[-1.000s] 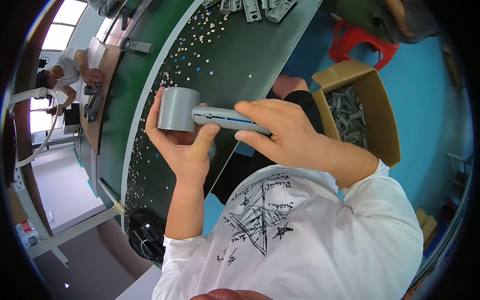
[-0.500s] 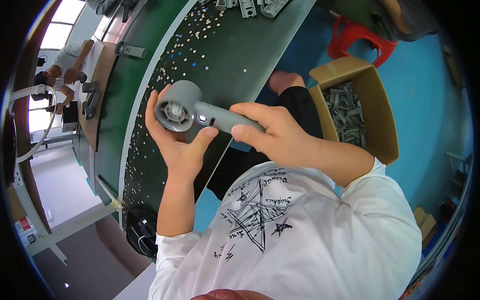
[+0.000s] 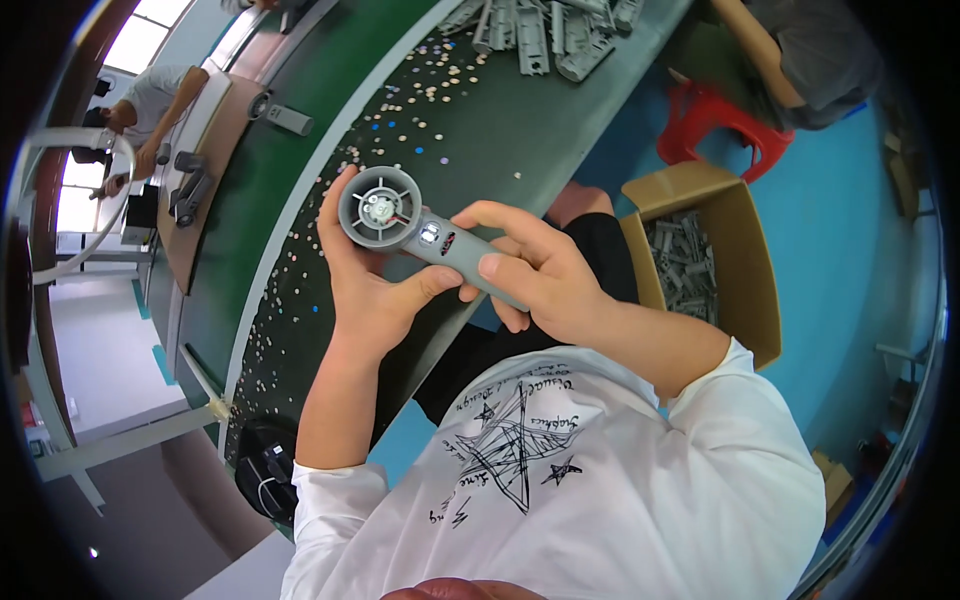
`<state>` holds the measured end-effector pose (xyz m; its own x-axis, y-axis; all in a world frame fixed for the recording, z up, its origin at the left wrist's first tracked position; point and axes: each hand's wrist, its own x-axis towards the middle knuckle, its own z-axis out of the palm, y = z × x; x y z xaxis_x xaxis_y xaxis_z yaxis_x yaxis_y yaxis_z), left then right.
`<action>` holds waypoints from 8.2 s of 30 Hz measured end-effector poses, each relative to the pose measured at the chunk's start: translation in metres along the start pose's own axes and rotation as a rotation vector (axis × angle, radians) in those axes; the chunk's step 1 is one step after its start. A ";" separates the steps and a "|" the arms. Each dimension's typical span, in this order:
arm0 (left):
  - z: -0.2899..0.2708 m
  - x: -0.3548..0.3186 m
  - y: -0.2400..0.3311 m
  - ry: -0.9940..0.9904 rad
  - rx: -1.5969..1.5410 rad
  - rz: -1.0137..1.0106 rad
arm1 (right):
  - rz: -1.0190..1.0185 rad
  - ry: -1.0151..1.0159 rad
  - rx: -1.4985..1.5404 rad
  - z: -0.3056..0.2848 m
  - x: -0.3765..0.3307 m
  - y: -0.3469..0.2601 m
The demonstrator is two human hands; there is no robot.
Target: The person assembles portable fans by fitting plastic casing pieces over the internal battery and motor assemblies by hand and placing the completed fans onto the conveyor belt.
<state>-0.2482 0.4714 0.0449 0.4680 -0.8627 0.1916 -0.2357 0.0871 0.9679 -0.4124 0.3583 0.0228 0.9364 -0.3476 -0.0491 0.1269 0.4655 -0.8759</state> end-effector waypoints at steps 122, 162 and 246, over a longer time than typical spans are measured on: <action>0.038 -0.107 -0.039 0.308 -0.852 -0.106 | 0.143 0.005 -0.262 0.063 0.029 0.024; 0.057 -0.120 -0.042 0.151 -0.933 -0.199 | -0.615 -0.031 -0.898 0.028 0.010 0.058; 0.045 -0.112 -0.031 0.452 -1.000 -0.257 | -0.375 0.242 -1.268 -0.020 0.063 0.030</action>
<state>-0.3316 0.5425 -0.0134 0.7177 -0.6706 -0.1875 0.6055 0.4680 0.6437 -0.3563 0.3337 -0.0159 0.8144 -0.4826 0.3222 -0.1506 -0.7120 -0.6858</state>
